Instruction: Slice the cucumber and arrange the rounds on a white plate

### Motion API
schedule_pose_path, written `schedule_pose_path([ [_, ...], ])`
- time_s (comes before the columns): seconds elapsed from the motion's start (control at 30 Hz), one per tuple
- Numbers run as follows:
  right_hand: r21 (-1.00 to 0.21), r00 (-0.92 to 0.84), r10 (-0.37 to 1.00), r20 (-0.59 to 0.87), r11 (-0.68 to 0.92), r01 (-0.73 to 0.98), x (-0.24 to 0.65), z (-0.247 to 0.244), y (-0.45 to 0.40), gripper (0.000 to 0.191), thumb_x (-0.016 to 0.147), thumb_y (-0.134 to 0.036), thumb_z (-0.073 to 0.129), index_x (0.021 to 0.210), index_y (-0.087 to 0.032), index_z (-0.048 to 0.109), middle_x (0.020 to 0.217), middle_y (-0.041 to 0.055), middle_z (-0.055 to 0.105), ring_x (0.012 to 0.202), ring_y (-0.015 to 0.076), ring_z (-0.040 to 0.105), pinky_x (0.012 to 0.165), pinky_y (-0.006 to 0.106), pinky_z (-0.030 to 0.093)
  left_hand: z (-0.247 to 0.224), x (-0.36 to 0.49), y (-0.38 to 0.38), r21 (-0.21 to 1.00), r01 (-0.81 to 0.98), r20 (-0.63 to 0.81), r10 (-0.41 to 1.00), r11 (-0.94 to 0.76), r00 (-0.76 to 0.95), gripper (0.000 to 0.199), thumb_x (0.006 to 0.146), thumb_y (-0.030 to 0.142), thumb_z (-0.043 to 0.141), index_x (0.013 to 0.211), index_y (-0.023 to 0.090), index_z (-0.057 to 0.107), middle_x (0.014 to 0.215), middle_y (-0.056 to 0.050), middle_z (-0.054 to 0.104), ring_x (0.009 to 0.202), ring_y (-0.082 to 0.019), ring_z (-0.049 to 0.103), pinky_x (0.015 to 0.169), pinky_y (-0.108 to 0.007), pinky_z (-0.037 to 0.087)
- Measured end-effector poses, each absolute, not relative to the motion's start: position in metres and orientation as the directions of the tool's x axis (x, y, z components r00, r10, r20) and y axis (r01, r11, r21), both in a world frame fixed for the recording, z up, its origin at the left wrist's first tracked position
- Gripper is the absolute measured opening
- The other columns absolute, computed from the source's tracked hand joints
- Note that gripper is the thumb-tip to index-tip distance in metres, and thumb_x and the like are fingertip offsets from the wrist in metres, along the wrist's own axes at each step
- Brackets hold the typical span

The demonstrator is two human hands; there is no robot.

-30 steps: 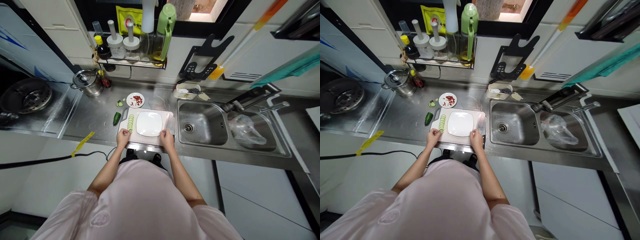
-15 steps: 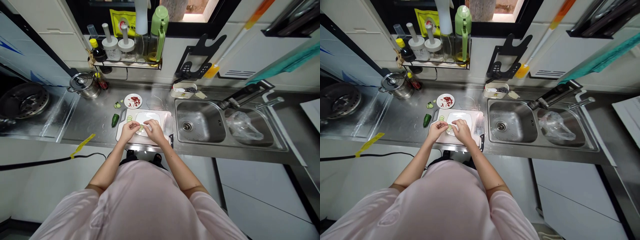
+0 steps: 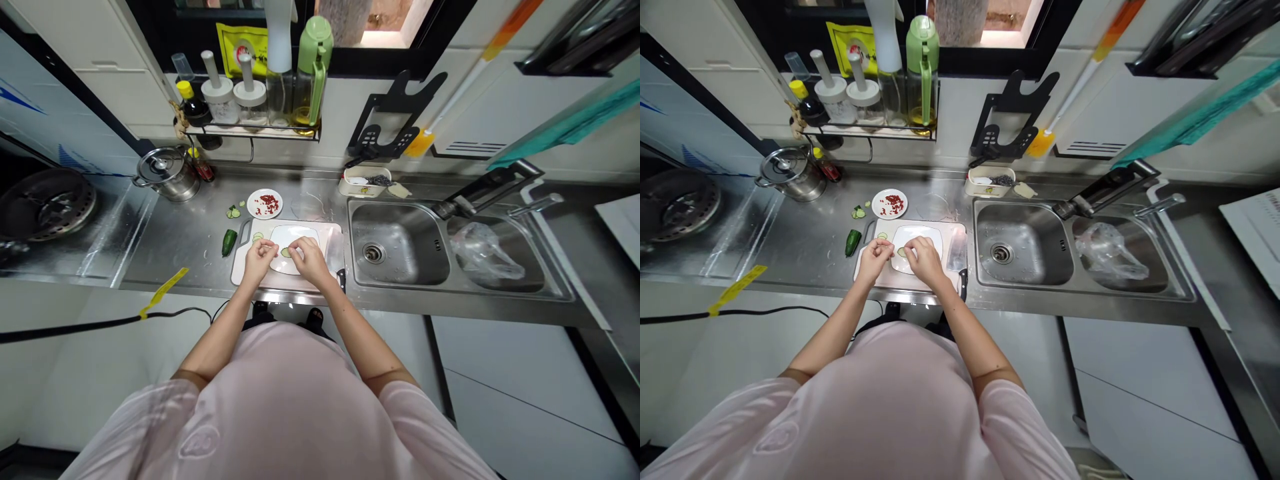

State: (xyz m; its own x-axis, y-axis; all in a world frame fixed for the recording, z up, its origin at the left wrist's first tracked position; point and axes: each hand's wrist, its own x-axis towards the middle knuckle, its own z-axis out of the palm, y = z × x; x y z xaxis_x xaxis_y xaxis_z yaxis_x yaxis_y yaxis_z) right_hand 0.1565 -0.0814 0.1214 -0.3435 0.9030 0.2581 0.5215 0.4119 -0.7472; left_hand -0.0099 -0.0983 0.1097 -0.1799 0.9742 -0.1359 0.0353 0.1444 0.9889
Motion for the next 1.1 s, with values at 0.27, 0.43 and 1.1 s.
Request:
schedule_pose_path([
  [0.27,-0.733,-0.340,0.895,0.290,0.436,0.522,0.161,0.123,-0.078,0.017,0.093,-0.027,0.043,0.089,-0.021,0.059,0.090,0.0048,0.058,0.093,0.0201,0.047,0.086,0.033,0.037,0.118,0.000,-0.095,0.834,-0.236,-0.509,0.861,0.498,0.019,0.045,0.069,0.050,0.068,0.097,0.019,0.050,0.069,-0.001,0.064,0.051,-0.006,0.052,0.044,-0.014,0.030],
  [0.43,-0.717,-0.359,0.881,0.310,0.464,0.520,0.162,0.123,-0.078,0.019,0.094,-0.029,0.043,0.090,-0.021,0.061,0.091,0.0055,0.058,0.094,0.0208,0.047,0.085,0.033,0.038,0.114,0.000,-0.088,0.791,-0.336,-0.512,0.854,0.511,0.095,0.042,0.069,0.044,0.070,0.098,0.019,0.052,0.072,-0.001,0.063,0.056,-0.006,0.055,0.047,-0.014,0.036],
  [1.1,-0.717,-0.334,0.921,0.202,0.371,0.590,0.168,0.072,-0.053,0.013,0.088,-0.024,0.048,0.085,-0.019,0.060,0.085,0.0037,0.059,0.084,0.0181,0.051,0.079,0.028,0.037,0.075,0.005,-0.052,0.909,-0.157,-0.384,0.922,0.387,0.047,0.053,0.055,0.028,0.079,0.101,0.021,0.055,0.067,0.005,0.056,0.052,-0.004,0.047,0.046,-0.015,0.028],
])
